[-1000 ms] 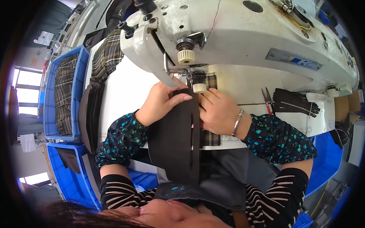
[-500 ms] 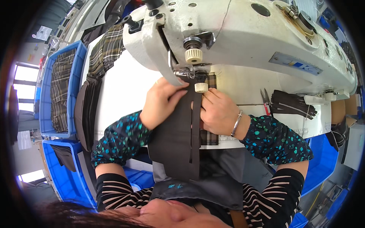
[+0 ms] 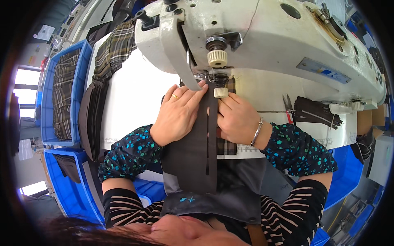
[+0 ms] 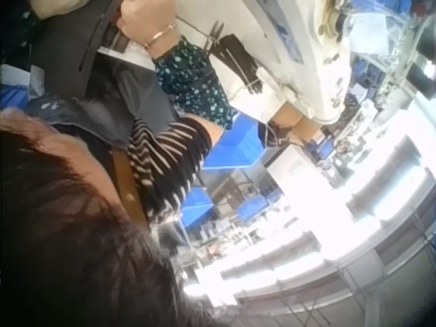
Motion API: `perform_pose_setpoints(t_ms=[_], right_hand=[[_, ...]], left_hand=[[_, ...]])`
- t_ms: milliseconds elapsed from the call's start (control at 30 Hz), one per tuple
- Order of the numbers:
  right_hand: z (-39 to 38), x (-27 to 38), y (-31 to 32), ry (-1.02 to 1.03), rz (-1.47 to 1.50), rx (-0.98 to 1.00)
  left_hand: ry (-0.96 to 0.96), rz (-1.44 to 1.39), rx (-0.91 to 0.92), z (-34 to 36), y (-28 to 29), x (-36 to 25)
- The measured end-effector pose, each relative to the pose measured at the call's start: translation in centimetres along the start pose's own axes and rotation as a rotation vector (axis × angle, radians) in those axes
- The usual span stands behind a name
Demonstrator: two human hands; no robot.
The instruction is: The person sews a zipper onto a black fabric piece using a sewing machine. They align the zipper, guide the fabric under the needle, and stitch along the zipper tape. The person repeatedly adjusts the fabric and continues sewing to attach the zipper securely.
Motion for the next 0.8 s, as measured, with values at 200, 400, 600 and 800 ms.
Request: perform_pose_setpoints(t_ms=[200,400,600,800], right_hand=[[0.2,0.0,0.2,-0.005,0.009,-0.008],[0.1,-0.1,-0.1,-0.028,0.040,-0.010],[0.0,0.1,0.0,-0.022,0.012,0.019],[0.1,0.2,0.1,-0.036,0.029,0.008]], left_hand=[[0.028,-0.055,0.011,0.7,-0.8,1.1],[-0.009,-0.014,-0.025,1.1,-0.6,1.8],[-0.055,-0.057,-0.064,0.9,-0.3,1.9],[-0.010,0.069,0.010,0.8,-0.4,1.2]])
Point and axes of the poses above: each hand's wrist, its own z-axis towards the middle knuckle, its own y-axis out of the back of the hand, x = y × z, the point moved 4 cm from there along z, towards the middle knuckle, and after that the axes turned 5 degrees about z, right-handed, at the moved point
